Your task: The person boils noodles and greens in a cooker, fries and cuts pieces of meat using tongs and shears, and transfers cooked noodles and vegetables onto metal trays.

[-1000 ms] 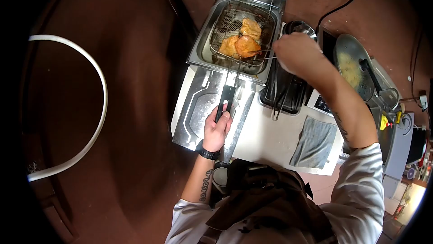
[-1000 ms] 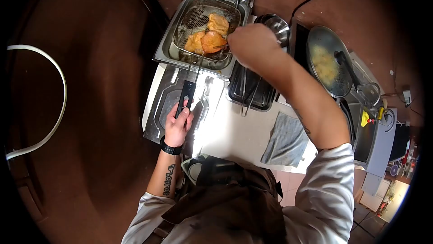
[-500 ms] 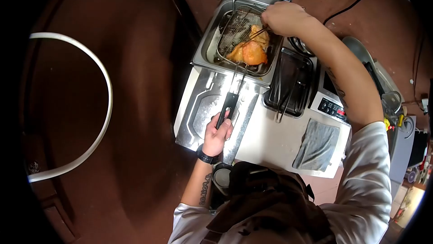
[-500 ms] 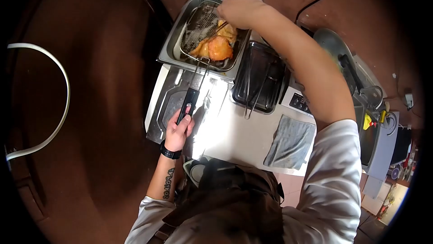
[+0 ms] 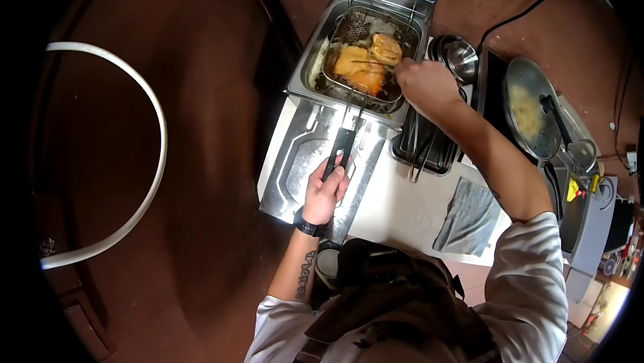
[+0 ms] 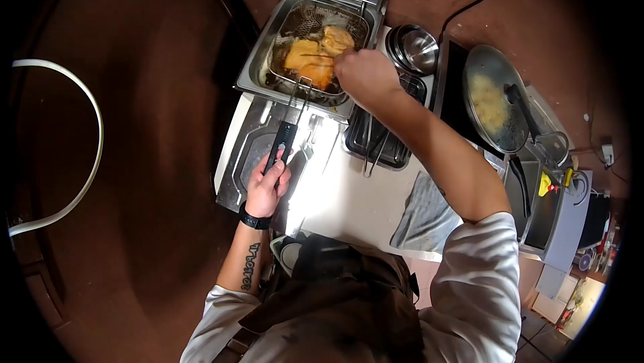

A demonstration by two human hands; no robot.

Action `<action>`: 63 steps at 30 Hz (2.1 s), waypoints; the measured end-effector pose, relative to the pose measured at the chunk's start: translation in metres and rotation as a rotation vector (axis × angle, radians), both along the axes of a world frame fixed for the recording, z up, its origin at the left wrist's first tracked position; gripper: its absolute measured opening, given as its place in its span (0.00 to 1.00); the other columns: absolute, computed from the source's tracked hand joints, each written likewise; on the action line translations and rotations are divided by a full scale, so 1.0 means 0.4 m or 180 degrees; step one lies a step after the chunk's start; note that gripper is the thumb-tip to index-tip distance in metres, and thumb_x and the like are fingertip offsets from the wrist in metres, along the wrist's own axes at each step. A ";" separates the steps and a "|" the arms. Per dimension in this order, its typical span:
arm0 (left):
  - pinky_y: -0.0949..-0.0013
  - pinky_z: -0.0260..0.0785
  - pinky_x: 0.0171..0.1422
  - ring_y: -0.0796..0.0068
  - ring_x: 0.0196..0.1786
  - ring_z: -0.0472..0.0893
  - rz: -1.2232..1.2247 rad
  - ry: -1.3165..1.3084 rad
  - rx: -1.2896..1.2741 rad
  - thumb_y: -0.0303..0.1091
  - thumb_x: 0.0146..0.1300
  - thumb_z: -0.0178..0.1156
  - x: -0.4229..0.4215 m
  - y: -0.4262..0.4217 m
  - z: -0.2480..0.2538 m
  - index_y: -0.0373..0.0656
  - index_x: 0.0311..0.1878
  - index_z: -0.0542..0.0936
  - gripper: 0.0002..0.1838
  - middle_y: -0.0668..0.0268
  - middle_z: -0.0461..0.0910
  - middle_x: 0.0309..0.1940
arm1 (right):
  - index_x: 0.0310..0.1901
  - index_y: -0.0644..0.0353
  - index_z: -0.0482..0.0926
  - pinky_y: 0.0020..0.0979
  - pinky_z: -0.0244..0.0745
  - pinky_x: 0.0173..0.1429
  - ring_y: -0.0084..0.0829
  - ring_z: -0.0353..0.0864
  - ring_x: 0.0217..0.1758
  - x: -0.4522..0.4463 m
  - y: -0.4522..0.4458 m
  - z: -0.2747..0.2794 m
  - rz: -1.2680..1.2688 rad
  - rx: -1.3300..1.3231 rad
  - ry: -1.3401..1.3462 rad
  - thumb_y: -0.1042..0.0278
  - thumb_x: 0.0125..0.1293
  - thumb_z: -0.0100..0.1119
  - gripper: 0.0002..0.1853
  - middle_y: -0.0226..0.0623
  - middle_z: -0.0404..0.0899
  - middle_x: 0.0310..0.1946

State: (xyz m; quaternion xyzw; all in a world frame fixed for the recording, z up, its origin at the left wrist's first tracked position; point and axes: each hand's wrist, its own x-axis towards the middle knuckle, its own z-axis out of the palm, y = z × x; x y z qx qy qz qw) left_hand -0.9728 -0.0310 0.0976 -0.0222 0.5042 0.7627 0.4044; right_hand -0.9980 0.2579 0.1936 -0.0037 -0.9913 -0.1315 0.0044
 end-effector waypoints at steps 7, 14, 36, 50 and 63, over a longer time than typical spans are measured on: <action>0.85 0.56 0.28 0.89 0.26 0.66 0.0044 0.0009 0.0014 0.31 0.75 0.54 -0.005 -0.003 0.001 0.39 0.60 0.76 0.14 0.76 0.71 0.26 | 0.41 0.62 0.85 0.39 0.81 0.52 0.38 0.86 0.51 0.028 0.006 0.120 -0.0592 -0.0315 -0.0539 0.71 0.65 0.53 0.10 0.46 0.86 0.41; 0.83 0.54 0.26 0.89 0.23 0.64 -0.0032 0.0220 0.0015 0.31 0.75 0.52 0.008 0.003 -0.011 0.38 0.60 0.77 0.15 0.76 0.71 0.24 | 0.36 0.74 0.83 0.42 0.82 0.35 0.47 0.86 0.28 -0.125 0.101 0.098 -0.1196 -0.0800 -0.1854 0.71 0.62 0.55 0.13 0.52 0.85 0.32; 0.81 0.51 0.17 0.83 0.16 0.67 0.0312 -0.0068 -0.0037 0.48 0.76 0.54 -0.018 0.084 0.026 0.40 0.47 0.77 0.17 0.69 0.76 0.21 | 0.44 0.60 0.80 0.48 0.81 0.49 0.48 0.87 0.43 0.098 0.130 0.046 -0.0460 -0.0183 0.0278 0.74 0.63 0.49 0.11 0.49 0.86 0.40; 0.81 0.57 0.28 0.86 0.28 0.70 0.2134 0.0021 -0.1012 0.46 0.72 0.56 0.984 -0.063 -0.009 0.39 0.59 0.78 0.23 0.78 0.67 0.24 | 0.48 0.60 0.80 0.51 0.80 0.52 0.56 0.85 0.47 0.089 0.294 -0.012 0.0242 -0.0497 0.0763 0.71 0.68 0.45 0.14 0.54 0.85 0.44; 0.81 0.58 0.30 0.87 0.29 0.69 0.3129 -0.0492 -0.0824 0.41 0.71 0.59 1.602 0.118 -0.061 0.39 0.59 0.77 0.19 0.77 0.71 0.28 | 0.51 0.57 0.81 0.54 0.77 0.57 0.60 0.81 0.53 0.017 0.399 -0.086 0.0425 -0.0531 0.0816 0.63 0.69 0.46 0.16 0.55 0.84 0.47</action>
